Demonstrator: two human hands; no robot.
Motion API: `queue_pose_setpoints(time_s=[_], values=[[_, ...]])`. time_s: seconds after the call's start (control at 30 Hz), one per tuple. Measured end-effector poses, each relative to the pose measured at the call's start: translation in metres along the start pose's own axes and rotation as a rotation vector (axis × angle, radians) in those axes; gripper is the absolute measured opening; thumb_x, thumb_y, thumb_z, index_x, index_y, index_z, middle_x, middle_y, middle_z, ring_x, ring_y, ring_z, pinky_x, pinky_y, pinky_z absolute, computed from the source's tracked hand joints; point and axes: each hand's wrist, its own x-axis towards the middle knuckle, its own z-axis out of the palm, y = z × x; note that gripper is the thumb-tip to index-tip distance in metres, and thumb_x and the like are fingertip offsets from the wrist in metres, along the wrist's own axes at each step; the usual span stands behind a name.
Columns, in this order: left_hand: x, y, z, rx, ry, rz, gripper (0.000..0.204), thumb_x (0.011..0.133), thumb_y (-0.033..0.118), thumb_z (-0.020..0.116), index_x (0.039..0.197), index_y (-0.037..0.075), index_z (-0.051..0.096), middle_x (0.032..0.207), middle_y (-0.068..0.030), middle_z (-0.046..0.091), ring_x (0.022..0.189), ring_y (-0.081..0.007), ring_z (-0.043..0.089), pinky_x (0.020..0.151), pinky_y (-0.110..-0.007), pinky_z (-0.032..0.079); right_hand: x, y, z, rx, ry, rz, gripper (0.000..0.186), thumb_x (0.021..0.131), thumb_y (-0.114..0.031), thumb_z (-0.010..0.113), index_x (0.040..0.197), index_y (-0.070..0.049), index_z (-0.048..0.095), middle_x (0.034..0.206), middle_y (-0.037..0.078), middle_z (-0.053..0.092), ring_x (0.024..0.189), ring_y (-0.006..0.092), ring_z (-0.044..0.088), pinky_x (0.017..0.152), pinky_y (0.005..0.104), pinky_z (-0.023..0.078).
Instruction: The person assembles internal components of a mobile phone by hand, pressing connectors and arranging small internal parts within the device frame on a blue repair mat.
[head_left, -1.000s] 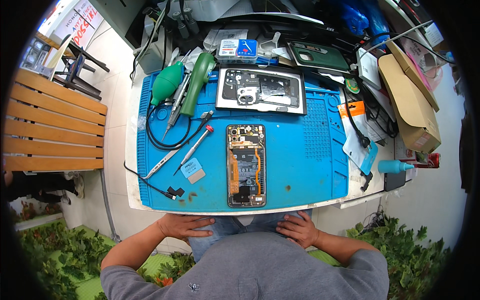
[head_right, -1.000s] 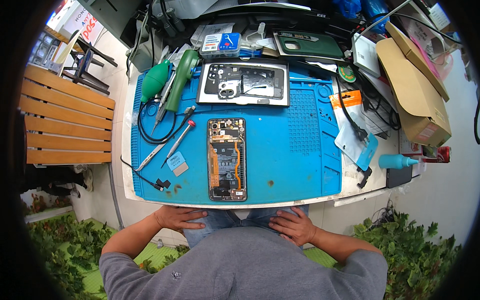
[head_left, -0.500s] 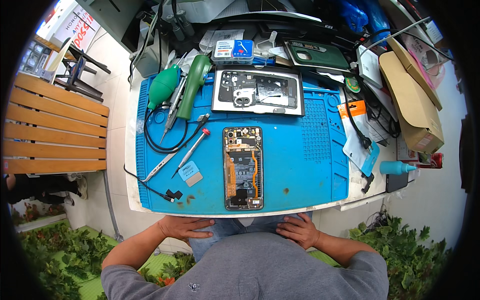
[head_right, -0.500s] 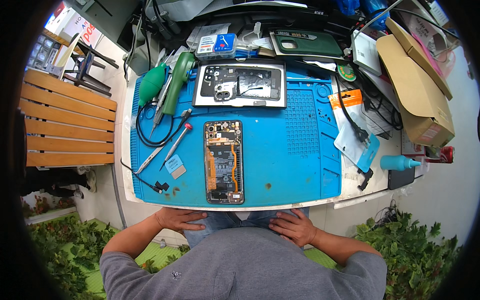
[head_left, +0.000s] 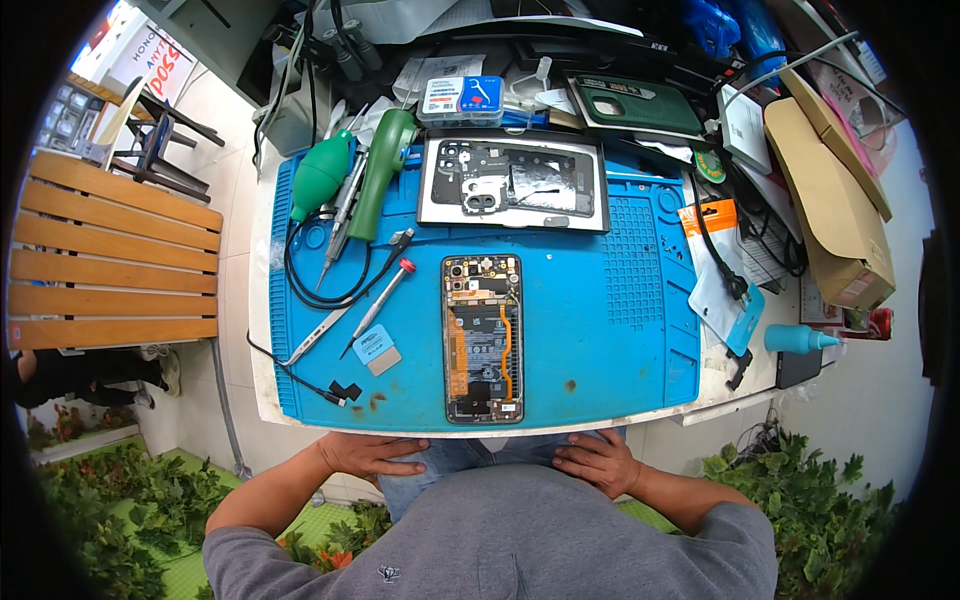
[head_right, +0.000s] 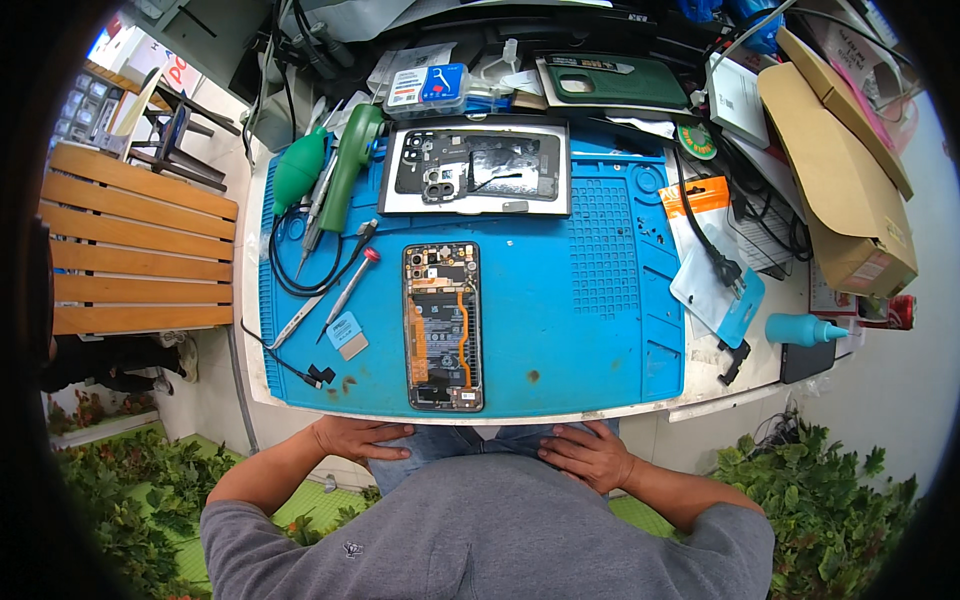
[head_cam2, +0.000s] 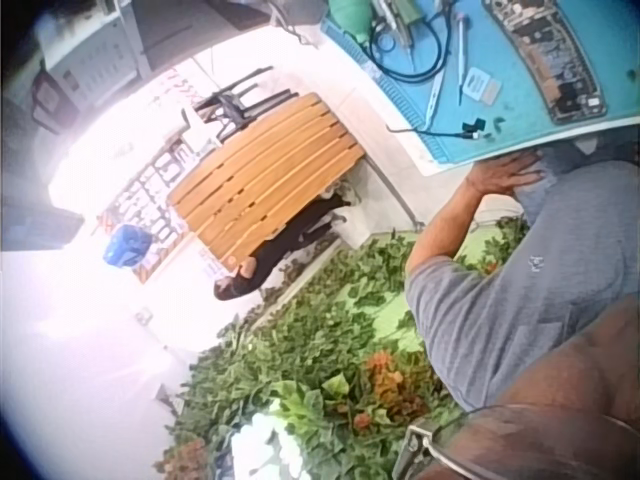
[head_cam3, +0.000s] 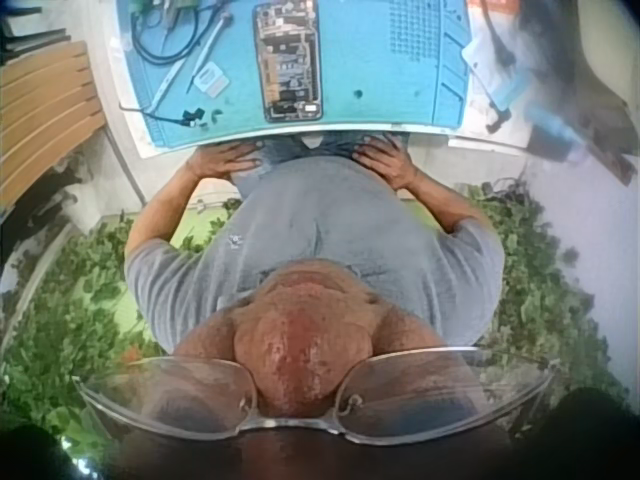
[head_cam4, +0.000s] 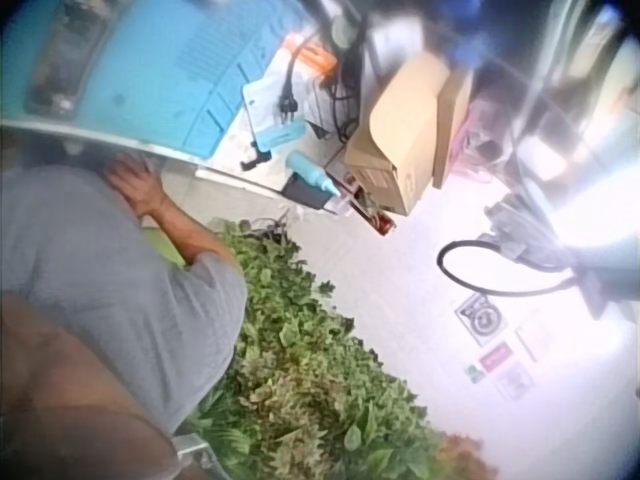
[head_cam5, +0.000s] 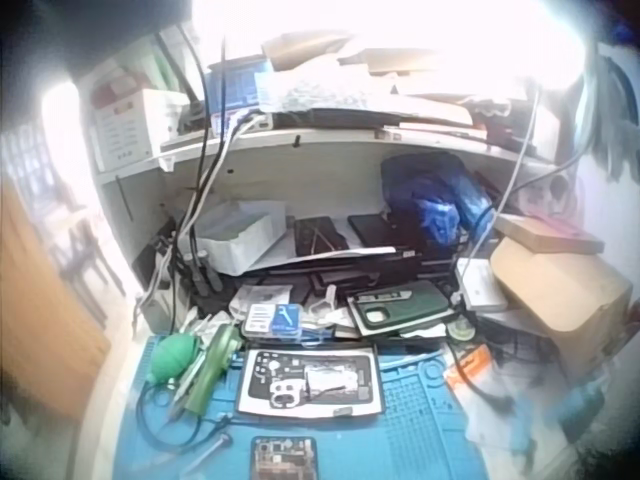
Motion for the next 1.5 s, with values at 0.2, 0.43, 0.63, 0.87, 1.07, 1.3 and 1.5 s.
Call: queue_pose_setpoints(time_s=[0.2,0.43,0.63,0.87,1.07,1.3,1.5], values=[[-0.001,-0.001,-0.002,0.022,-0.028,0.022,0.129,0.055,0.052,0.094,0.172,0.033,0.043,0.168,-0.0026,0.058,0.151,-0.027,0.059,0.128,-0.054,0.043,0.002,0.0,-0.001,0.01,0.002,-0.001,0.046,0.104,-0.028,0.067,0.147,-0.018,0.076,0.149,0.001,0.075,0.146,0.0225,0.062,0.121,0.0464,0.037],[-0.003,0.001,0.002,-0.037,-0.021,-0.011,0.078,0.1,0.047,0.069,0.172,0.036,0.043,0.167,-0.0026,0.06,0.154,-0.0278,0.056,0.128,-0.054,0.043,0.002,0.001,0.0,0.015,0.014,-0.01,0.047,0.103,-0.028,0.067,0.148,-0.018,0.076,0.149,0.001,0.075,0.146,0.0225,0.063,0.12,0.0451,0.038],[0.001,0.0,0.001,0.006,0.0,0.0,0.069,0.108,0.027,0.065,0.172,0.036,0.041,0.165,-0.0035,0.061,0.154,-0.0278,0.057,0.126,-0.053,0.044,0.004,0.001,-0.001,0.019,0.021,-0.014,0.047,0.103,-0.028,0.066,0.148,-0.018,0.076,0.149,0.001,0.075,0.143,0.0232,0.065,0.116,0.0439,0.041],[0.002,-0.001,-0.001,-0.017,0.021,-0.008,0.07,0.11,0.011,0.062,0.172,0.036,0.04,0.161,-0.003,0.064,0.15,-0.0263,0.06,0.124,-0.051,0.046,0.003,0.002,0.001,0.016,0.03,-0.019,0.047,0.103,-0.031,0.066,0.146,-0.018,0.076,0.147,0.001,0.076,0.14,0.0231,0.066,0.115,0.0439,0.042],[0.002,0.0,-0.003,-0.017,-0.002,-0.014,0.071,0.11,0.012,0.062,0.173,0.036,0.037,0.162,-0.0028,0.064,0.152,-0.0261,0.058,0.125,-0.051,0.045,0.003,0.004,0.002,0.016,0.025,-0.023,0.047,0.102,-0.033,0.066,0.145,-0.018,0.077,0.147,0.001,0.076,0.14,0.0227,0.066,0.116,0.0437,0.041],[-0.001,0.001,0.007,-0.002,0.019,-0.014,0.073,0.111,0.014,0.062,0.174,0.037,0.034,0.161,-0.0024,0.064,0.151,-0.0268,0.059,0.125,-0.053,0.045,0.001,0.004,0.004,0.043,0.008,-0.008,0.048,0.102,-0.033,0.065,0.146,-0.018,0.077,0.147,0.001,0.076,0.14,0.023,0.065,0.117,0.0452,0.039],[0.001,-0.001,-0.003,-0.021,-0.022,-0.001,0.096,0.084,0.048,0.081,0.171,0.036,0.043,0.168,-0.0013,0.059,0.151,-0.0274,0.059,0.127,-0.056,0.042,0.004,0.006,0.004,0.034,0.035,-0.042,0.043,0.102,-0.032,0.064,0.138,-0.015,0.081,0.138,0.004,0.08,0.136,0.0269,0.067,0.12,0.0498,0.038]])
